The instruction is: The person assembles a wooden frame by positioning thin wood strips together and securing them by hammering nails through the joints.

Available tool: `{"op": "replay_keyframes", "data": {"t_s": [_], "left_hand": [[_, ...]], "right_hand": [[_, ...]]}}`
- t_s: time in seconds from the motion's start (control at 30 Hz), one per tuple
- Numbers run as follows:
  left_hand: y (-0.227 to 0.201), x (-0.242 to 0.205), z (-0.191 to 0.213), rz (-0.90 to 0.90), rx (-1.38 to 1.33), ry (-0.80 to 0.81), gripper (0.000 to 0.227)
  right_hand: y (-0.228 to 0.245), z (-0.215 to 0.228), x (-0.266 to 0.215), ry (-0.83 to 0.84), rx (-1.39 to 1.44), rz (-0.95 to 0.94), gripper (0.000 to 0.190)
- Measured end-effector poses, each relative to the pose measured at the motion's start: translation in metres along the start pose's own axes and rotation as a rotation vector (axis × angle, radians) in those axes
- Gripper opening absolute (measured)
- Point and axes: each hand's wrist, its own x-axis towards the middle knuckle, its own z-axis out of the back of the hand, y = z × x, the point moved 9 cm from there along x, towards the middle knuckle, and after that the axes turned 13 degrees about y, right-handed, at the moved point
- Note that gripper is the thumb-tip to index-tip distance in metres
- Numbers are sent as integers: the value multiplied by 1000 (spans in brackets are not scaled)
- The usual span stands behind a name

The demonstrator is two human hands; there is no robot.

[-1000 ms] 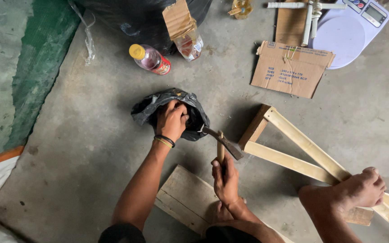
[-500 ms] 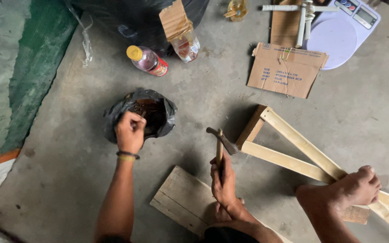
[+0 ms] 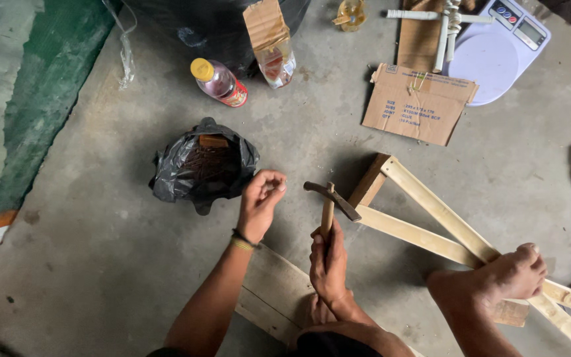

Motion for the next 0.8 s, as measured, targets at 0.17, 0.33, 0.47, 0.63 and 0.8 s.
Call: {"op": "replay_keyframes", "data": {"t_s": [0.17,0.33,0.47,0.63,0.8], "left_hand": [[-1,28,-5,-218,697,-114,7],[8,47,-14,-319,935,-129,10],[22,58,-15,-300,977,-136,7],[24,53,-13,-384,974,-166,6],[28,56,-14,-320,1003,-144,8]], "right_hand": [[-2,5,5,-100,-343,10,40],[-1,5,17,-123,-431,107,18],[-14,4,36,-52,-255,-8,29],[-19,6,45,-106,-510,46,21],[-20,5,50,-105,-586,110,19]]}}
